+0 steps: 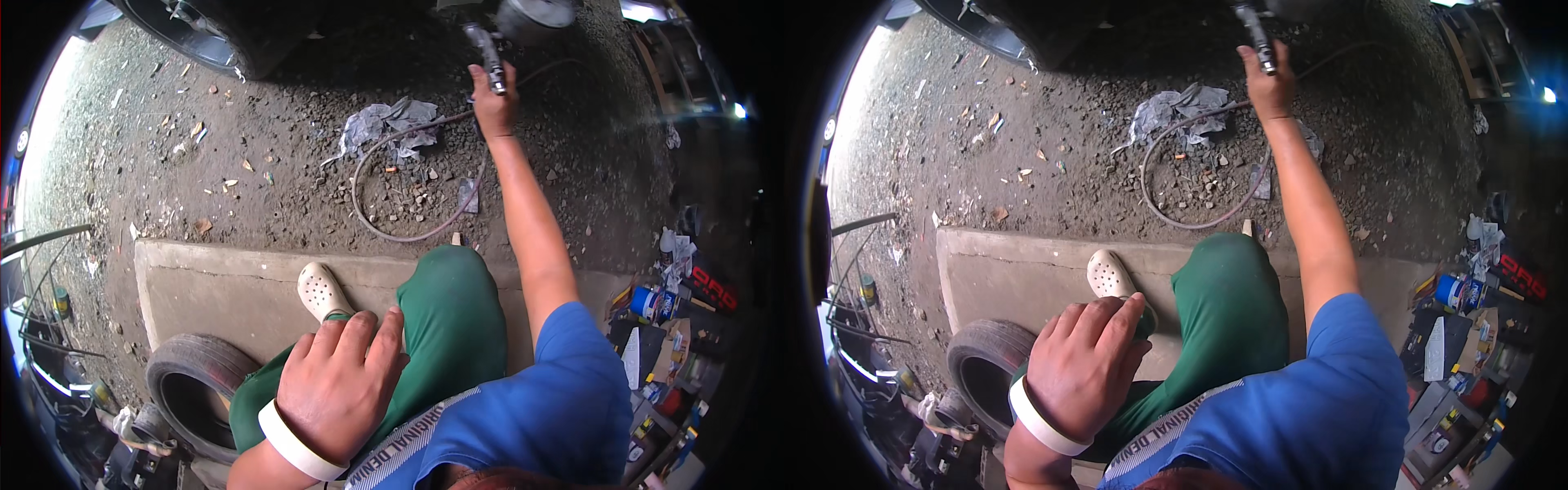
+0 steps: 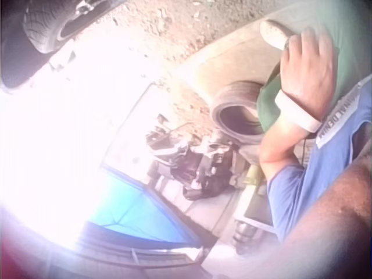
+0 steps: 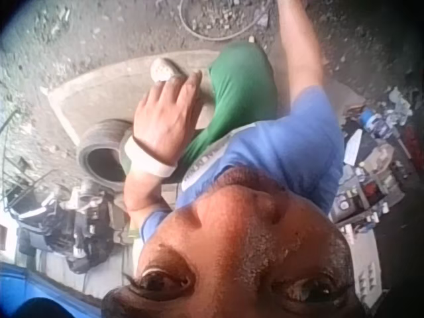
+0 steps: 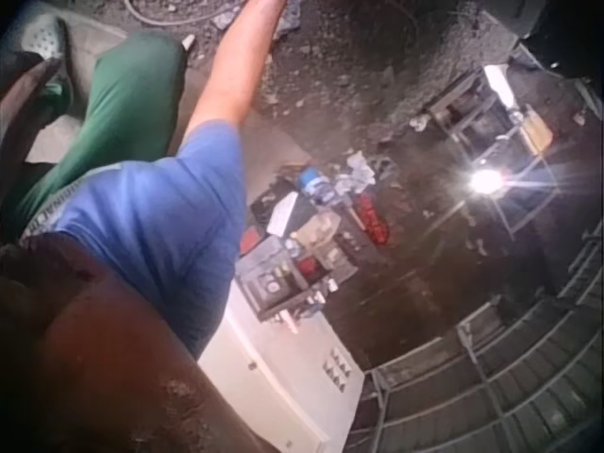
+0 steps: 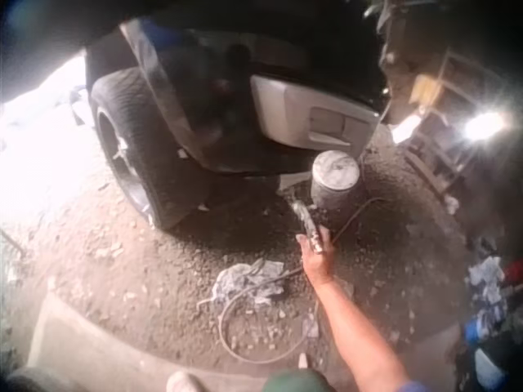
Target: The person uses a pneumatic spray gun to apply paint to a black car panel while guiding the air hose with their other hand.
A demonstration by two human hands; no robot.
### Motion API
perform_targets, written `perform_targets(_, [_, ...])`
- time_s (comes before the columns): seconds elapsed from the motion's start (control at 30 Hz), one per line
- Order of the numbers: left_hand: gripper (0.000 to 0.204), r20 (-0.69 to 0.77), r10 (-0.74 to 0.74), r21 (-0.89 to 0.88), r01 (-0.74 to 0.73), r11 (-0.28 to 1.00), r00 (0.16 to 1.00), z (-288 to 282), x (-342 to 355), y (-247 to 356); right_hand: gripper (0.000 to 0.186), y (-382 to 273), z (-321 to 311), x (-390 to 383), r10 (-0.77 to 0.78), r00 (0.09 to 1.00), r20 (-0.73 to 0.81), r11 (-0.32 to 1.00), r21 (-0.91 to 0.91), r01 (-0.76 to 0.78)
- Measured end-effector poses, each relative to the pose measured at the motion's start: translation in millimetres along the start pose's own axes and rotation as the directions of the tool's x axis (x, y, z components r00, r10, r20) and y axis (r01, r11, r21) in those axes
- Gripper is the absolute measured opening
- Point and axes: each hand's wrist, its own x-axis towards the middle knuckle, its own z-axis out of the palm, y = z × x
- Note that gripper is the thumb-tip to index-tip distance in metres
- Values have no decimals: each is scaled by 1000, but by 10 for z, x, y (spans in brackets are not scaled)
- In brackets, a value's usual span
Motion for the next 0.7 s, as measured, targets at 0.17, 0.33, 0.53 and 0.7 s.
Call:
perform_targets(0.17, [50, 60, -74, -31, 75, 997, 995, -45, 29, 45, 49, -676, 294, -185, -223, 972, 72, 971, 105, 215])
perform_targets(0.33, [49, 89, -93, -26, 96, 995, 992, 9, 67, 44, 48, -1178, 450, -294, -291, 948, 126, 935, 247, 254])
perform_targets(0.53, [49, 62, -73, -5, 74, 997, 995, 19, 102, 25, 45, -972, 132, -90, -123, 980, 160, 954, 290, 72])
perform_targets(0.7, [48, 46, -63, 12, 62, 998, 997, 65, 133, -11, 18, -526, -452, 280, 101, 984, 145, 932, 331, -145])
